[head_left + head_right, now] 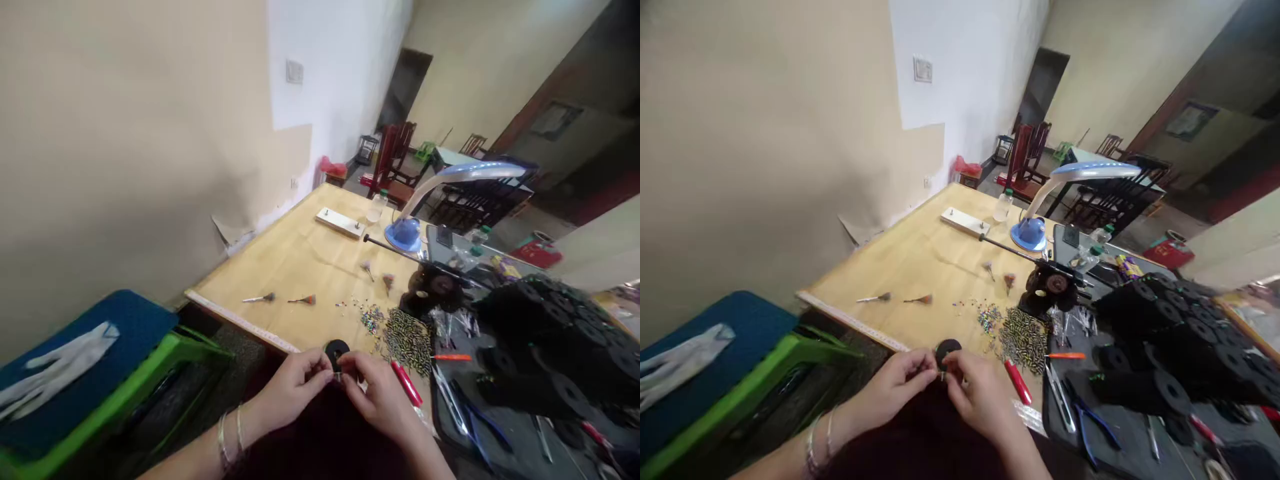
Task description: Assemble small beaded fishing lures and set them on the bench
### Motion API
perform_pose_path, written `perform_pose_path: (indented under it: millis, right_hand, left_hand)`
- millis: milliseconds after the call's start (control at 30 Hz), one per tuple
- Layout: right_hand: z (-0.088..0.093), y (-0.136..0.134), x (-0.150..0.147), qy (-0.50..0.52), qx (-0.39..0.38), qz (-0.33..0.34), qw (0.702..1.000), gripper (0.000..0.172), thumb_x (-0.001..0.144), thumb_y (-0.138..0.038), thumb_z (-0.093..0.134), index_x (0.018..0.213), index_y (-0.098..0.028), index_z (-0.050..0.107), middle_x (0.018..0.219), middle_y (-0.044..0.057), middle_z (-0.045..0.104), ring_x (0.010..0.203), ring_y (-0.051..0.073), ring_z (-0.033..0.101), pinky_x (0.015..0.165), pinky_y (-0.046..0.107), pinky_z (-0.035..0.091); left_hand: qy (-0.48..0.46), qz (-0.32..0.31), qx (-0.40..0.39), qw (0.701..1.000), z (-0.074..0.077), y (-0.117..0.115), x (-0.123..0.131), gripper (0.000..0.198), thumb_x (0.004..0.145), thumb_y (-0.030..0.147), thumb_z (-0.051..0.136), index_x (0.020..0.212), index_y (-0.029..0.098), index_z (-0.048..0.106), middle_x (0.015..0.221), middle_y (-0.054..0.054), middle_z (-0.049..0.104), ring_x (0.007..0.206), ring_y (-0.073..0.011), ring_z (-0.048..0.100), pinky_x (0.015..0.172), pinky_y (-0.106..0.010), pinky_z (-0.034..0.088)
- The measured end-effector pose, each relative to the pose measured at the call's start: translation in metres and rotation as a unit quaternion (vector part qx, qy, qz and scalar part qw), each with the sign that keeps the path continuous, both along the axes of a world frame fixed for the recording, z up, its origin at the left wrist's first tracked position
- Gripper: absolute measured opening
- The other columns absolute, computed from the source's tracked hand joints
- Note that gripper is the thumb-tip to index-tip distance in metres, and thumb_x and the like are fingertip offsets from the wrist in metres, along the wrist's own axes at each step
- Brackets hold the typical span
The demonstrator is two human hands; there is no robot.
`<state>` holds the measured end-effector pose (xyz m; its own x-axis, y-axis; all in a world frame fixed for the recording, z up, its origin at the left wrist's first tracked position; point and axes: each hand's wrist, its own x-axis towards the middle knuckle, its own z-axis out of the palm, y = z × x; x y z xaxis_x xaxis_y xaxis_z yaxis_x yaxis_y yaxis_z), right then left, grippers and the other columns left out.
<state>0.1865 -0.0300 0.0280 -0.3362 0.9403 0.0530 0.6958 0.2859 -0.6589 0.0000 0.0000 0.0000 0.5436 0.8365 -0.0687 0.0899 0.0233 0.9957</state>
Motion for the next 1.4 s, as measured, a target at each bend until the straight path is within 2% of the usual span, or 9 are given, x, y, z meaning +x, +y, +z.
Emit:
perform_pose_path:
  millis: [133, 367, 600, 700, 767, 833, 1000, 1133, 1400]
  right_hand:
    - [0.0, -0.001, -0.003, -0.015, 0.02, 0.005, 1.0, 0.01, 0.085, -0.013, 0.053, 0.084, -0.022, 0.056, 0.073, 0.0, 0.062, 0.066, 0.015, 0.058, 0.06, 0.024, 0.039]
    - [-0.008, 0.006, -0.004, -0.013, 0.061, 0.015, 0.998, 0.012, 0.084, -0.01, 0.05, 0.081, -0.021, 0.054, 0.073, 0.002, 0.061, 0.066, 0.017, 0.056, 0.061, 0.026, 0.041]
    - [-0.014, 0.007, 0.008, 0.01, 0.09, 0.012, 0.996, 0.014, 0.086, -0.009, 0.051, 0.086, -0.022, 0.057, 0.086, 0.005, 0.061, 0.086, 0.021, 0.056, 0.074, 0.032, 0.044]
    - [-0.01, 0.004, 0.006, 0.015, 0.077, 0.01, 0.997, 0.02, 0.086, -0.011, 0.053, 0.099, -0.024, 0.059, 0.09, 0.005, 0.064, 0.089, 0.022, 0.056, 0.076, 0.034, 0.044]
    - [-0.005, 0.002, 0.003, 0.018, 0.067, 0.012, 0.998, 0.034, 0.085, -0.012, 0.056, 0.116, -0.026, 0.054, 0.093, 0.005, 0.066, 0.09, 0.023, 0.056, 0.078, 0.036, 0.044]
    - [-0.001, 0.001, -0.001, 0.023, 0.064, 0.018, 0.998, 0.043, 0.082, -0.013, 0.061, 0.122, -0.027, 0.051, 0.094, 0.004, 0.067, 0.093, 0.024, 0.055, 0.08, 0.037, 0.043]
    - [0.003, 0.004, -0.014, 0.015, 0.076, 0.029, 0.997, 0.009, 0.085, -0.017, 0.06, 0.091, -0.024, 0.063, 0.08, 0.004, 0.065, 0.083, 0.022, 0.056, 0.071, 0.034, 0.042]
    - [-0.003, 0.005, -0.014, 0.011, 0.082, 0.031, 0.996, 0.008, 0.087, -0.016, 0.058, 0.082, -0.023, 0.061, 0.075, 0.002, 0.063, 0.08, 0.021, 0.055, 0.07, 0.034, 0.04]
    - [-0.011, 0.003, 0.0, 0.017, 0.064, 0.005, 0.998, 0.01, 0.086, -0.015, 0.059, 0.081, -0.023, 0.06, 0.082, 0.003, 0.064, 0.086, 0.021, 0.057, 0.074, 0.033, 0.041]
  left_hand:
    - [0.007, 0.003, 0.009, 1.0, 0.003, -0.004, -0.006, 0.016, 0.085, 0.027, 0.052, 0.074, 0.016, 0.053, 0.068, 0.003, 0.048, 0.067, -0.0133, 0.044, 0.063, -0.024, 0.037]
    - [0.006, 0.013, 0.011, 1.0, 0.004, -0.003, -0.009, 0.015, 0.085, 0.025, 0.051, 0.074, 0.016, 0.054, 0.067, 0.003, 0.047, 0.066, -0.0131, 0.043, 0.064, -0.024, 0.036]
    - [0.01, 0.023, -0.008, 1.0, 0.003, -0.003, -0.014, 0.016, 0.085, 0.025, 0.051, 0.072, 0.016, 0.053, 0.066, 0.004, 0.045, 0.064, -0.0122, 0.042, 0.062, -0.023, 0.035]
    - [0.001, 0.022, -0.009, 1.0, 0.002, -0.004, -0.013, 0.015, 0.085, 0.024, 0.051, 0.072, 0.017, 0.052, 0.066, 0.004, 0.045, 0.064, -0.0122, 0.042, 0.062, -0.023, 0.036]
    - [-0.004, 0.021, -0.006, 1.0, 0.002, -0.004, -0.013, 0.015, 0.085, 0.024, 0.052, 0.072, 0.017, 0.052, 0.067, 0.004, 0.046, 0.065, -0.0122, 0.042, 0.063, -0.023, 0.036]
    - [-0.002, 0.02, -0.004, 1.0, 0.001, -0.004, -0.013, 0.015, 0.085, 0.024, 0.052, 0.072, 0.017, 0.053, 0.067, 0.004, 0.047, 0.065, -0.0124, 0.042, 0.063, -0.023, 0.036]
    - [0.007, 0.021, 0.002, 1.0, 0.002, -0.006, -0.014, 0.016, 0.085, 0.026, 0.053, 0.073, 0.016, 0.054, 0.066, 0.003, 0.047, 0.065, -0.0127, 0.043, 0.062, -0.023, 0.036]
    - [0.01, 0.02, 0.006, 1.0, 0.002, -0.007, -0.014, 0.015, 0.085, 0.025, 0.053, 0.073, 0.016, 0.055, 0.067, 0.003, 0.049, 0.066, -0.013, 0.044, 0.063, -0.023, 0.037]
    - [0.017, 0.024, -0.002, 1.0, 0.002, -0.006, -0.015, 0.016, 0.084, 0.026, 0.053, 0.072, 0.016, 0.056, 0.066, 0.003, 0.048, 0.064, -0.0126, 0.044, 0.062, -0.023, 0.037]
